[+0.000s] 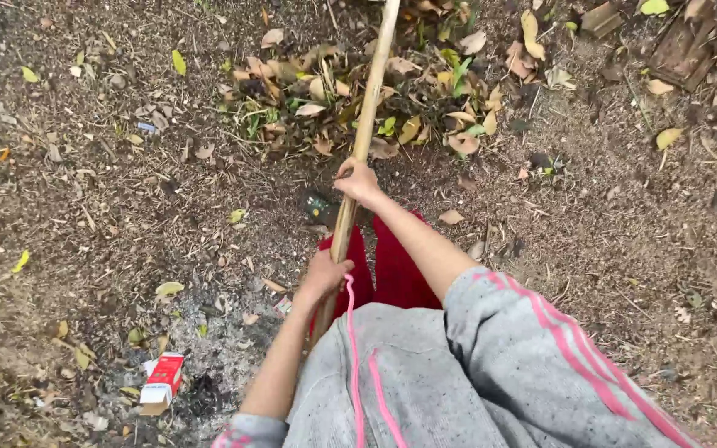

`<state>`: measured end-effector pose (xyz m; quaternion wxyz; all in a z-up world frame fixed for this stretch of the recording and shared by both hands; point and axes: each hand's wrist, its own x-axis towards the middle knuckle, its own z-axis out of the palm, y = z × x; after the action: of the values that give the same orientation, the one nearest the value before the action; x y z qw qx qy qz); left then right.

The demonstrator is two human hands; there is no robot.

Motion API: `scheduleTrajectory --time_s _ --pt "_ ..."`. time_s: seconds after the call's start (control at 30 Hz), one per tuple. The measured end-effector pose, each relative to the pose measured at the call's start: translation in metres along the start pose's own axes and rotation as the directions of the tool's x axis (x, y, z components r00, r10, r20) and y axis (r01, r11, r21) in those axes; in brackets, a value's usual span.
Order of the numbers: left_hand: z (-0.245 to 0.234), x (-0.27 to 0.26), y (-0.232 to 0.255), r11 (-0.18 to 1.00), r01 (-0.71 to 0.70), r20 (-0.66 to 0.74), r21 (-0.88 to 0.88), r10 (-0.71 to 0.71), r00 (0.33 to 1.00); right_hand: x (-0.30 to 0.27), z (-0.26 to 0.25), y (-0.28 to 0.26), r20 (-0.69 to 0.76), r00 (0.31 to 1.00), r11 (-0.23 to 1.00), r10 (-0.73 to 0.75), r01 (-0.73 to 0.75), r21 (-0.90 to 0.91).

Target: Raking dry leaves into a pile using a stick and then picking up a large branch.

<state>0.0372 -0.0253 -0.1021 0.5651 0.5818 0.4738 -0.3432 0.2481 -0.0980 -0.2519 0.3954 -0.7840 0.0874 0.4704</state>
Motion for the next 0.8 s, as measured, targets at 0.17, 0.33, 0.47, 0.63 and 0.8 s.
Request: scheduleTrajectory --time_s 0.17,0.33,0.47,0.63,0.8 --pt "-0.010 -0.064 -0.020 0.983 0.152 -0.015 0.105 -0.152 0.988 -0.044 -0.009 -0.026 0.093 0.992 0.983 0.083 -0.067 -0.171" --pt "-0.034 -0.105 -0.187 0.893 0.072 -0.033 0.445 -0.064 0.997 -0.120 0.082 0.030 0.094 0.995 0.991 0.034 -0.022 -0.134" --pt "-0.030 -0.149 -0.218 0.890 0.234 -0.045 0.392 -0.236 0.971 -0.175 0.072 0.030 0.119 0.992 0.997 -0.034 0.025 0.076" --pt "-0.041 -0.159 -0.144 0.922 0.276 -0.054 0.270 -0.272 0.961 -0.178 0.033 -0.017 0.080 0.996 0.984 -0.035 0.021 0.174" --pt "-0.016 -0.151 -0.001 0.906 0.330 -0.050 0.263 -0.329 0.943 -0.133 -0.025 -0.030 -0.047 0.995 0.974 -0.089 0.096 0.204"
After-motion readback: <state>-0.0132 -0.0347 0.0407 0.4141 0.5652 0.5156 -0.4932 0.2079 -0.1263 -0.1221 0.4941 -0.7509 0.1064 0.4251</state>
